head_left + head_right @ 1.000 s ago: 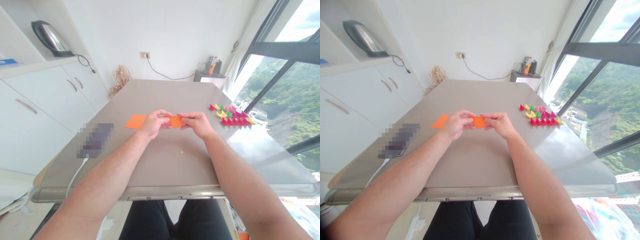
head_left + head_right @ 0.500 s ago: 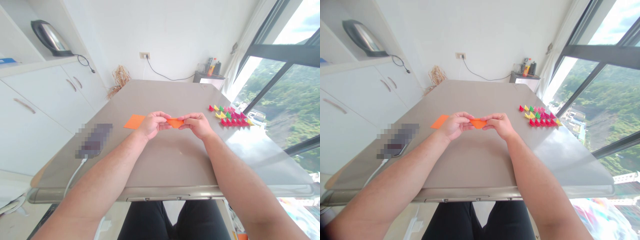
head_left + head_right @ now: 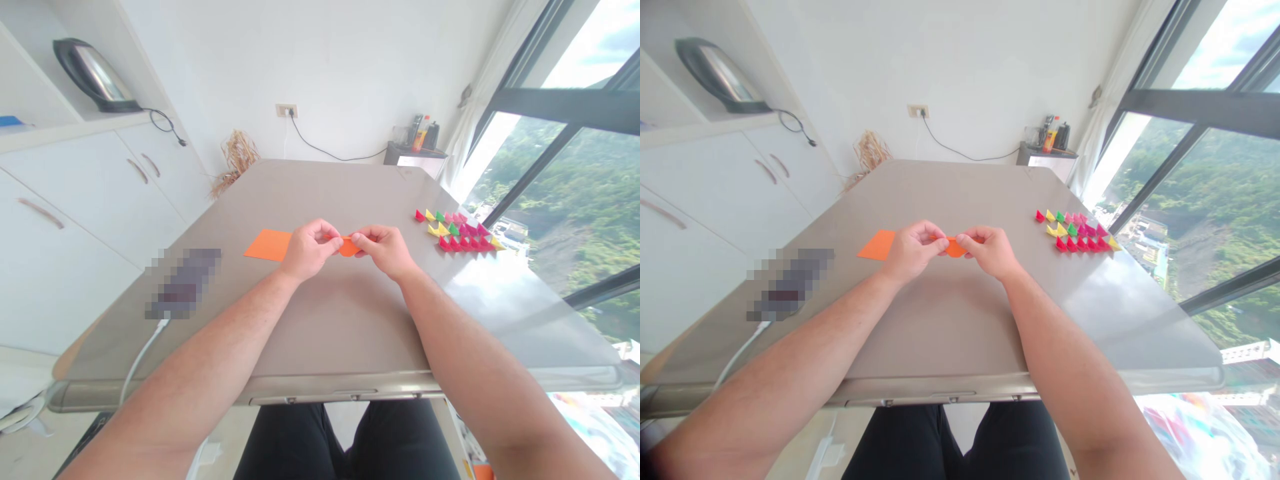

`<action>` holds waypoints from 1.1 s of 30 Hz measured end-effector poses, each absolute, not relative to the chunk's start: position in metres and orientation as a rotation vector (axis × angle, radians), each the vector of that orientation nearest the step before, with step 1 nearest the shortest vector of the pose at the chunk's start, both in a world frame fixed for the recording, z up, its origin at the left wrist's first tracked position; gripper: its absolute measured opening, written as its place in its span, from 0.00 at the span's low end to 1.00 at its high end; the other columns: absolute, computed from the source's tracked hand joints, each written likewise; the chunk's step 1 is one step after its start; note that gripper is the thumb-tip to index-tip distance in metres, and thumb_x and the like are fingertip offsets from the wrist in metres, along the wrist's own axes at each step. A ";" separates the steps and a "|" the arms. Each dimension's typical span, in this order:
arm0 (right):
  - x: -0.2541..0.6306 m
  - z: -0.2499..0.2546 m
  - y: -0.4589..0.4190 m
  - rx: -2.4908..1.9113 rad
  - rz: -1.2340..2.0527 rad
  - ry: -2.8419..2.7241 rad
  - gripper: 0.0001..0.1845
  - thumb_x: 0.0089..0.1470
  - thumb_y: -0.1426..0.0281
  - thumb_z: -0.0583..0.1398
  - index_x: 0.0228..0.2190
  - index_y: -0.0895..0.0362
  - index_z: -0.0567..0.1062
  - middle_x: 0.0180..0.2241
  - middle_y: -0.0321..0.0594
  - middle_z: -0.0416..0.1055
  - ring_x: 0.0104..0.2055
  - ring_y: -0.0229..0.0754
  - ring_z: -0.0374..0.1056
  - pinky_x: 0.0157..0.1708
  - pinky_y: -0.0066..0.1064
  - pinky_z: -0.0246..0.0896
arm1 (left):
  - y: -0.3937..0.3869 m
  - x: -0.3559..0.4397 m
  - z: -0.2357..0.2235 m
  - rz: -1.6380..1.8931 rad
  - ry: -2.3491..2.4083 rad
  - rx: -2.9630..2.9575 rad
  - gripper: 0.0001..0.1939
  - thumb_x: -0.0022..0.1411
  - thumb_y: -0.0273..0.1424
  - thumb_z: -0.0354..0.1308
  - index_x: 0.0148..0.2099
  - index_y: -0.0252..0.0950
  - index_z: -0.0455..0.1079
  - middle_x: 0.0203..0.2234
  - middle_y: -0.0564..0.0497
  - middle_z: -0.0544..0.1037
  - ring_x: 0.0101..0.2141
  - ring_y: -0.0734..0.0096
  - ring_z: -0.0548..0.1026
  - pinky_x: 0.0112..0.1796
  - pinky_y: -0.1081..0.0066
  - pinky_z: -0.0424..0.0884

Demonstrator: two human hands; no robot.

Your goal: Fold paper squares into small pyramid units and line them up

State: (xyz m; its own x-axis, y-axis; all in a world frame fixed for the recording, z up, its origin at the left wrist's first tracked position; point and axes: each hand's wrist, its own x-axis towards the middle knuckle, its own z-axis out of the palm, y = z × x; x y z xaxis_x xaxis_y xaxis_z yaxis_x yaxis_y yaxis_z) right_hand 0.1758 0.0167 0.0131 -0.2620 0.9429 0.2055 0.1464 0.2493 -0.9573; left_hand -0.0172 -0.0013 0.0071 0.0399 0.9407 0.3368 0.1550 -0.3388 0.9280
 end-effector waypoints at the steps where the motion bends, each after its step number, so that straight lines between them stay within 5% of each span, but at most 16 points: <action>1: 0.176 0.012 0.017 -1.041 1.112 -1.633 0.21 0.50 0.51 0.69 0.33 0.57 0.81 0.32 0.44 0.81 0.32 0.43 0.76 0.37 0.37 0.72 | -0.002 -0.017 0.007 1.371 1.138 1.611 0.11 0.57 0.37 0.67 0.34 0.37 0.71 0.28 0.51 0.80 0.30 0.68 0.80 0.35 0.67 0.78; 7: 0.174 0.009 0.019 -1.048 1.099 -1.622 0.15 0.50 0.57 0.68 0.32 0.57 0.81 0.31 0.41 0.81 0.31 0.41 0.74 0.35 0.34 0.71 | -0.001 -0.016 0.005 1.323 1.171 1.542 0.17 0.56 0.38 0.68 0.46 0.39 0.73 0.30 0.50 0.83 0.31 0.66 0.81 0.36 0.65 0.78; 13: 0.173 0.014 0.016 -1.087 1.075 -1.617 0.14 0.49 0.58 0.69 0.30 0.56 0.80 0.30 0.40 0.80 0.29 0.40 0.73 0.32 0.32 0.68 | -0.001 -0.016 0.010 1.279 1.168 1.436 0.13 0.53 0.37 0.70 0.36 0.34 0.77 0.30 0.46 0.82 0.31 0.65 0.81 0.35 0.63 0.80; 33: 0.168 0.018 0.010 -1.136 1.030 -1.626 0.10 0.51 0.61 0.65 0.28 0.56 0.77 0.27 0.38 0.77 0.30 0.40 0.73 0.29 0.31 0.65 | 0.001 -0.015 0.008 1.281 1.117 1.289 0.13 0.54 0.37 0.70 0.35 0.33 0.77 0.32 0.45 0.82 0.33 0.64 0.81 0.37 0.61 0.80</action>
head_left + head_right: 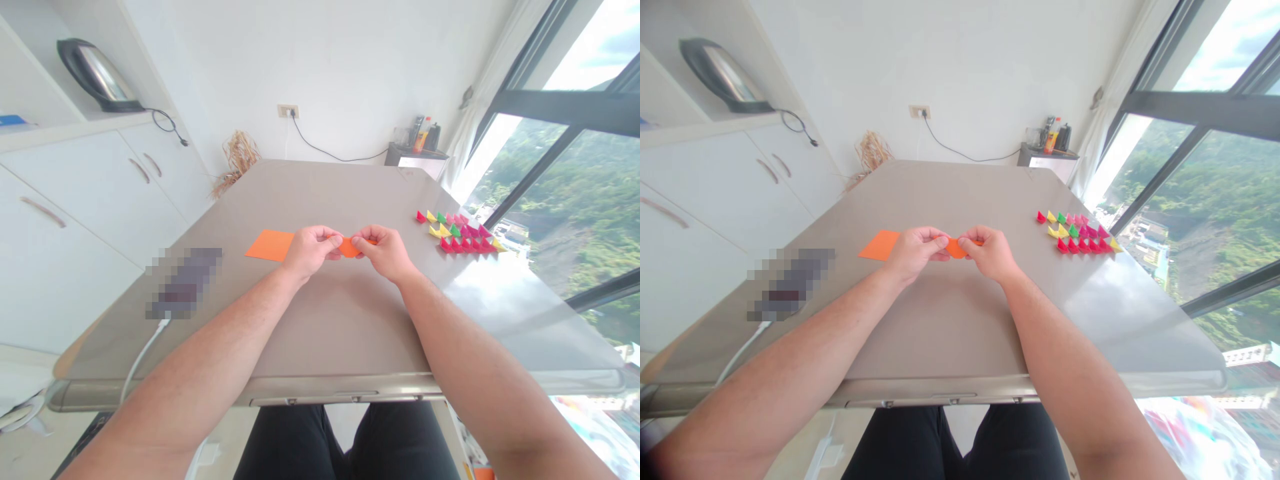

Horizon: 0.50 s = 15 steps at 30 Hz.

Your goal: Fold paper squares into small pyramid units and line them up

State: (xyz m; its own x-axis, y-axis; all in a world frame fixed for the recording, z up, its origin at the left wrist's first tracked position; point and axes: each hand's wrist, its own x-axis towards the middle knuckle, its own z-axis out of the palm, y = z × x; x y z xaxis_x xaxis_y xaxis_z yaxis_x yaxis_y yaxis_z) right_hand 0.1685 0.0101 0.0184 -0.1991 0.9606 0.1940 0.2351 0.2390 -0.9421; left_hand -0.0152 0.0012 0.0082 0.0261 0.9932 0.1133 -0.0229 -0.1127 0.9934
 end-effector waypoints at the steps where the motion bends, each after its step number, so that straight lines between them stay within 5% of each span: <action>1: 0.168 0.018 0.010 -1.138 1.029 -1.625 0.10 0.51 0.61 0.65 0.28 0.56 0.77 0.27 0.38 0.77 0.30 0.41 0.72 0.29 0.31 0.64 | 0.001 -0.015 0.008 1.279 1.113 1.283 0.12 0.54 0.37 0.70 0.35 0.33 0.77 0.32 0.45 0.82 0.33 0.64 0.81 0.38 0.61 0.80; 15: 0.163 0.016 0.007 -1.157 1.014 -1.598 0.09 0.50 0.63 0.64 0.25 0.56 0.76 0.25 0.37 0.74 0.28 0.38 0.67 0.27 0.30 0.59 | -0.001 -0.011 0.010 1.280 1.158 1.214 0.10 0.56 0.36 0.66 0.29 0.34 0.75 0.27 0.45 0.82 0.31 0.63 0.81 0.36 0.61 0.79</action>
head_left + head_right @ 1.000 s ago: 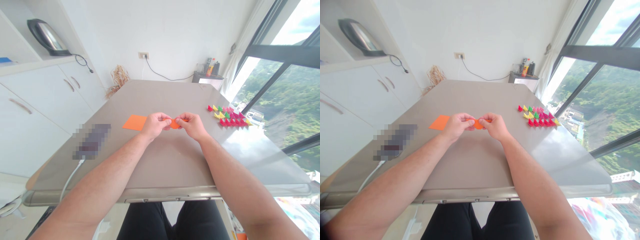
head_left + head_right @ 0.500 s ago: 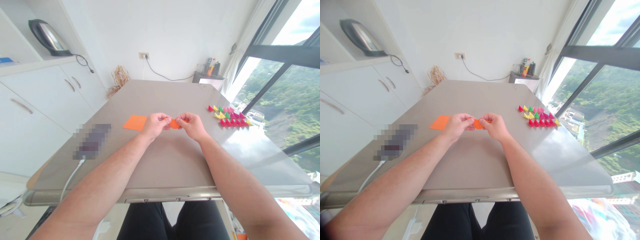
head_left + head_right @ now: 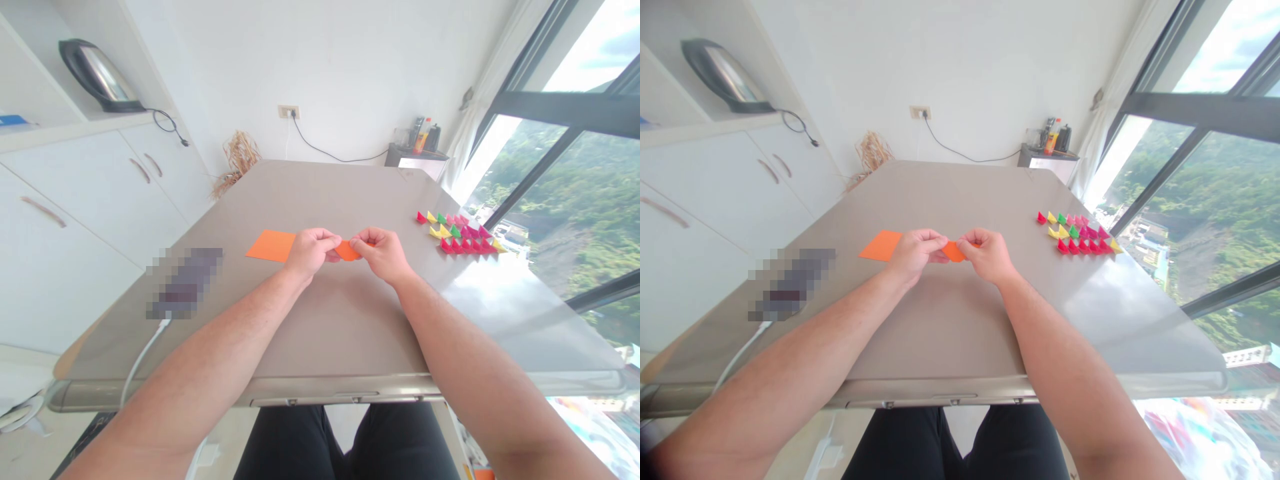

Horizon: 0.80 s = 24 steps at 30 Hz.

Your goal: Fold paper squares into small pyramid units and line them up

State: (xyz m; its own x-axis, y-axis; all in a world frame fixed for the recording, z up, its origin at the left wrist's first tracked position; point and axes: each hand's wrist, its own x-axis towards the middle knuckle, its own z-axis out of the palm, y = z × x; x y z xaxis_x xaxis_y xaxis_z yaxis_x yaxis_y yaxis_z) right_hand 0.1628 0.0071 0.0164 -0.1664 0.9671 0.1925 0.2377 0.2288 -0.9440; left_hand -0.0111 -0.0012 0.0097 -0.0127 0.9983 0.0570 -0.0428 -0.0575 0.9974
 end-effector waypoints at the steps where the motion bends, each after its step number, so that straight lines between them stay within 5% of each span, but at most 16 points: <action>1: 0.163 0.016 0.007 -1.164 1.010 -1.594 0.09 0.49 0.63 0.65 0.25 0.56 0.75 0.25 0.36 0.74 0.27 0.38 0.67 0.27 0.30 0.58 | -0.001 -0.011 0.009 1.283 1.161 1.227 0.10 0.56 0.36 0.66 0.29 0.34 0.75 0.27 0.46 0.82 0.30 0.63 0.81 0.36 0.61 0.79; 24: 0.169 0.009 0.015 -0.994 1.108 -1.525 0.11 0.49 0.62 0.68 0.29 0.57 0.79 0.27 0.41 0.80 0.30 0.41 0.73 0.36 0.35 0.69 | 0.002 -0.015 0.007 1.427 1.205 1.341 0.09 0.52 0.36 0.68 0.30 0.36 0.75 0.29 0.51 0.78 0.33 0.66 0.79 0.36 0.63 0.79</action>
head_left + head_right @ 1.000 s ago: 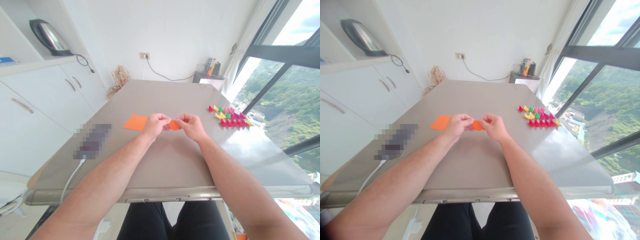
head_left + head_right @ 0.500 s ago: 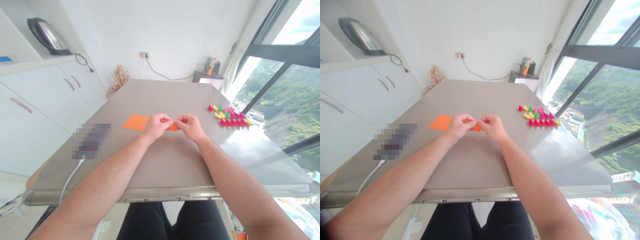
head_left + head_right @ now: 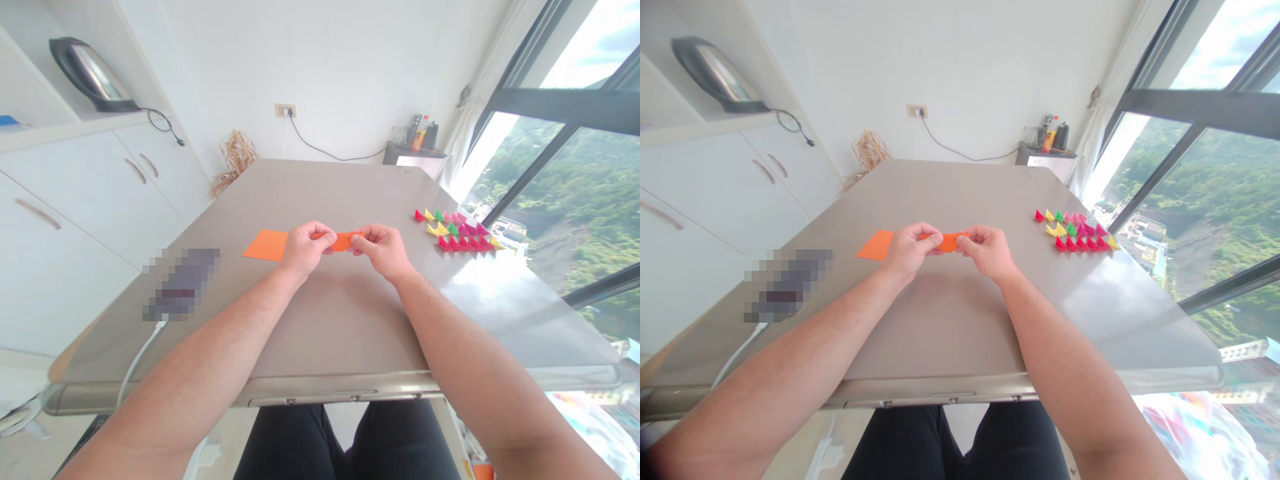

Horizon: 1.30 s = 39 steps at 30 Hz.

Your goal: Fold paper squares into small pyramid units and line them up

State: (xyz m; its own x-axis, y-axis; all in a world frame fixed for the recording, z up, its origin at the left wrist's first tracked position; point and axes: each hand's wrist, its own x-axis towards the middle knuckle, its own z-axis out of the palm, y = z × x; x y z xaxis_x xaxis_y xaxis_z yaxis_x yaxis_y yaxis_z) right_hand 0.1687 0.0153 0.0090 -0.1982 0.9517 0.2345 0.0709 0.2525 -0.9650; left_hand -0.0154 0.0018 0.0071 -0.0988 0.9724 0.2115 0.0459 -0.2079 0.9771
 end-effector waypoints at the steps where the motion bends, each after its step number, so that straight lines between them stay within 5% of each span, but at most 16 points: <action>1: 0.169 0.009 0.016 -0.991 1.112 -1.523 0.11 0.48 0.62 0.68 0.29 0.57 0.79 0.27 0.41 0.80 0.29 0.40 0.73 0.36 0.35 0.70 | 0.002 -0.015 0.007 1.423 1.204 1.336 0.09 0.52 0.36 0.68 0.30 0.36 0.75 0.29 0.51 0.78 0.33 0.66 0.79 0.36 0.63 0.79; 12: 0.165 0.010 0.013 -1.001 1.140 -1.551 0.10 0.48 0.62 0.69 0.27 0.57 0.79 0.27 0.41 0.80 0.30 0.41 0.73 0.36 0.36 0.69 | 0.002 -0.018 0.008 1.372 1.245 1.540 0.09 0.53 0.36 0.69 0.35 0.38 0.80 0.32 0.50 0.83 0.36 0.65 0.79 0.43 0.62 0.75; 39: 0.165 0.015 0.008 -1.023 1.085 -1.591 0.09 0.44 0.64 0.69 0.23 0.55 0.77 0.24 0.38 0.77 0.31 0.42 0.72 0.34 0.35 0.67 | -0.004 -0.015 0.013 1.242 1.245 1.554 0.09 0.52 0.38 0.69 0.30 0.38 0.81 0.27 0.49 0.83 0.32 0.64 0.79 0.38 0.64 0.73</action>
